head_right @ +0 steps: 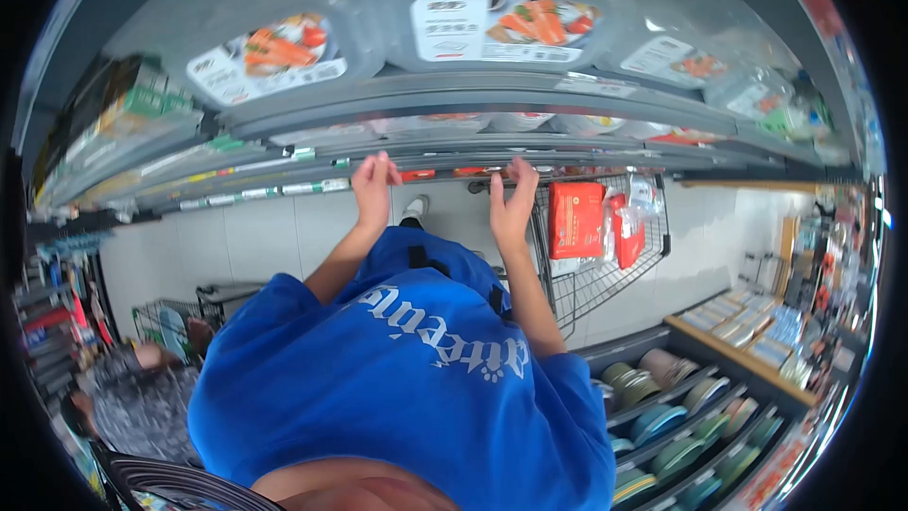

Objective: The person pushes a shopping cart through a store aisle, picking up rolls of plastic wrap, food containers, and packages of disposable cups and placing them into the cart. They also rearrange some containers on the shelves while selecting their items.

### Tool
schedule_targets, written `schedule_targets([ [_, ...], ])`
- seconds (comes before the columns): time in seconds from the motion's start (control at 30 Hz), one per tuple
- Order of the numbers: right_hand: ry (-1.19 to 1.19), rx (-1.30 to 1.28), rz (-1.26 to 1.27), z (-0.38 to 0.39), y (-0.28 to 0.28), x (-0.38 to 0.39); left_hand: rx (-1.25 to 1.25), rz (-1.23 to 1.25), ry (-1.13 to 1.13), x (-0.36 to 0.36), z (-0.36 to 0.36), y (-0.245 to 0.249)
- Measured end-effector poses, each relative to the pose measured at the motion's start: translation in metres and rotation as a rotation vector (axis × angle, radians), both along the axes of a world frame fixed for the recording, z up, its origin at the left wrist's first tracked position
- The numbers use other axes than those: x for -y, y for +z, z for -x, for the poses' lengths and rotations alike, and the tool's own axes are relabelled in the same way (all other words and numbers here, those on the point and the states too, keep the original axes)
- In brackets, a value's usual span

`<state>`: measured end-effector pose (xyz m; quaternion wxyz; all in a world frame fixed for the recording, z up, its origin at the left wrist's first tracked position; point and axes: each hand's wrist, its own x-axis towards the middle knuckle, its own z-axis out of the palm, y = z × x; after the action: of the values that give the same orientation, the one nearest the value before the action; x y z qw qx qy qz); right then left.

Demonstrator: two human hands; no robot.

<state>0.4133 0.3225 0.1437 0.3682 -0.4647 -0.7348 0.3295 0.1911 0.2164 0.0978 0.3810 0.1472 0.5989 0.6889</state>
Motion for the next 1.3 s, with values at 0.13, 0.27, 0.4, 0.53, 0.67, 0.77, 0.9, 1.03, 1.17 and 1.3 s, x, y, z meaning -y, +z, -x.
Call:
schedule_targets([
  [0.13, -0.064, 0.357, -0.03, -0.095, -0.028, 0.059, 0.008, 0.055, -0.447, -0.004, -0.033, -0.023],
  [0.27, -0.044, 0.741, 0.198, -0.233, -0.036, 0.175, -0.17, 0.032, -0.894, -0.016, -0.053, 0.001],
  [0.4, -0.072, 1.037, 0.343, -0.315, 0.0, 0.269, -0.603, 0.024, -1.215, -0.043, -0.065, 0.04],
  [0.53, -0.182, 1.017, 0.4, -0.32, -0.012, 0.282, -1.132, -0.114, -1.483, -0.083, -0.097, 0.083],
  [0.67, -0.482, 0.997, 0.335, -0.306, -0.034, 0.284, -1.623, -0.291, -1.692, -0.116, -0.15, 0.042],
  [0.77, -0.505, 0.999, 0.327, -0.31, -0.046, 0.28, -1.825, -0.28, -1.869, -0.14, -0.2, 0.015],
  [0.9, -0.41, 0.994, 0.449, -0.332, -0.06, 0.272, -1.669, 0.06, -2.329, -0.155, -0.236, -0.033],
  [1.03, -0.305, 1.086, 0.614, -0.351, -0.086, 0.26, -1.619, 0.002, -2.372, -0.164, -0.254, -0.056],
  [1.17, -0.328, 1.067, 0.646, -0.379, -0.082, 0.252, -1.57, -0.056, -2.327, -0.163, -0.277, -0.058],
  [1.3, -0.337, 1.046, 0.602, -0.407, -0.083, 0.248, -1.597, -0.221, -2.206, -0.159, -0.292, -0.075],
])
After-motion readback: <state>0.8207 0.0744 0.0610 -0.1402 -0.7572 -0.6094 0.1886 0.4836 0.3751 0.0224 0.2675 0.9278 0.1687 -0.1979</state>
